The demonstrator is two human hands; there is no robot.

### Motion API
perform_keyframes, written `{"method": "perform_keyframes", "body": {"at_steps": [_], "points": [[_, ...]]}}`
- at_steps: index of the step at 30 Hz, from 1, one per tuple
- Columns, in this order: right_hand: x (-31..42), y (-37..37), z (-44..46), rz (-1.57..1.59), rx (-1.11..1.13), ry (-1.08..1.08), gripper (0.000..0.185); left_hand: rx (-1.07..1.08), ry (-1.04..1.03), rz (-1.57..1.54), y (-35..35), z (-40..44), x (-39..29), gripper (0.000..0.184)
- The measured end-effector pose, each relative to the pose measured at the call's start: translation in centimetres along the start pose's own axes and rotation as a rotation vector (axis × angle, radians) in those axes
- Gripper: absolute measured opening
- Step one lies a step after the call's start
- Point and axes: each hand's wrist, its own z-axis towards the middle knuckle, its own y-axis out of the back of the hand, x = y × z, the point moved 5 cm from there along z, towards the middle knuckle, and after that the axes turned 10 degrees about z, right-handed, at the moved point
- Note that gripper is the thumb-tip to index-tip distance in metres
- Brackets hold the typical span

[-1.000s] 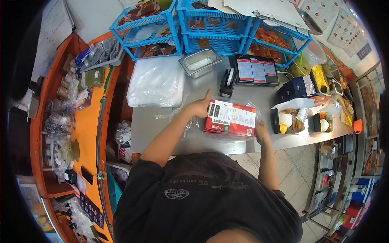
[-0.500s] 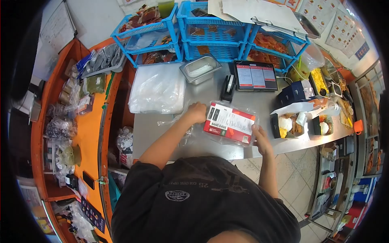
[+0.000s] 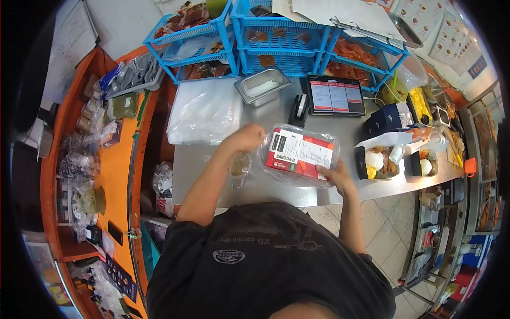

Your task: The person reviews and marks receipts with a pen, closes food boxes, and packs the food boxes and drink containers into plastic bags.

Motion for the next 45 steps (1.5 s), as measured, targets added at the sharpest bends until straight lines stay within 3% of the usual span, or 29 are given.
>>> {"method": "perform_keyframes", "body": {"at_steps": [3, 6, 9, 10, 12, 13, 15, 17, 18, 21, 23, 26, 29, 32, 34, 37, 42, 45], "points": [[-1.2, 0.5, 1.4, 0.165, -0.077, 0.085, 0.043, -0.109, -0.027, -0.120, 1.9, -1.3, -0.9, 0.022], [-0.7, 1.2, 2.9, 0.175, -0.335, 0.189, 0.028, -0.358, -0.365, 0.161, 0.5, 2.0, 0.0, 0.018], [0.7, 1.3, 2.7, 0.104, -0.386, 0.428, 0.018, -0.349, -0.401, -0.144, -0.2, 2.1, -0.8, 0.017], [1.2, 1.7, 2.0, 0.111, -0.434, 0.567, 0.018, -0.387, -0.458, -0.426, -0.2, 1.5, -1.3, 0.016], [1.8, 2.5, -0.3, 0.128, -0.525, 0.847, 0.023, -0.442, -0.553, -0.691, 1.2, -1.3, -1.8, 0.015], [1.7, 2.7, -0.7, 0.130, -0.494, 0.802, 0.025, -0.469, -0.599, -0.824, 1.8, -3.1, -2.1, 0.015], [1.8, 3.0, -1.2, 0.138, -0.415, 0.724, 0.029, -0.372, -0.444, -0.893, 0.2, -4.7, -1.6, 0.011], [0.3, 2.9, -0.3, 0.200, -0.269, 0.449, 0.036, -0.357, -0.298, -0.861, -1.5, -5.0, -0.8, 0.009], [2.3, 1.6, -1.5, 0.269, -0.161, 0.322, 0.037, -0.168, -0.332, -0.900, -1.7, -5.6, -1.3, 0.010], [9.2, 2.4, -5.2, 0.279, -0.265, 0.516, 0.036, -0.224, -0.605, -1.071, 2.4, -7.9, -2.6, 0.019], [12.9, 2.1, -6.9, 0.261, -0.285, 0.648, 0.033, -0.289, -0.624, -1.211, 5.1, -11.5, -5.1, 0.032], [14.9, 1.6, -7.0, 0.193, -0.262, 0.689, 0.027, -0.353, -0.641, -1.004, 6.3, -13.5, -7.4, 0.045], [16.9, 1.1, -8.5, 0.249, -0.161, 0.817, 0.020, -0.280, -0.807, -0.772, 4.8, -14.5, -8.5, 0.050], [18.1, 0.2, -8.7, 0.167, -0.203, 0.789, 0.011, -0.350, -0.804, -0.778, 5.0, -15.4, -8.0, 0.051], [19.0, 0.7, -10.1, 0.130, -0.262, 0.897, 0.012, -0.383, -0.891, -0.817, 6.0, -17.3, -8.9, 0.049], [18.7, 0.5, -11.0, 0.058, -0.278, 0.909, 0.013, -0.356, -0.743, -0.612, 5.6, -15.8, -8.1, 0.047], [17.8, 1.1, -11.4, 0.073, -0.264, 0.899, 0.016, -0.334, -0.916, -0.786, 4.4, -18.0, -8.8, 0.049], [18.0, 1.9, -11.7, 0.051, -0.316, 0.955, 0.016, -0.333, -0.896, -0.758, 4.9, -19.3, -9.3, 0.049]]}}
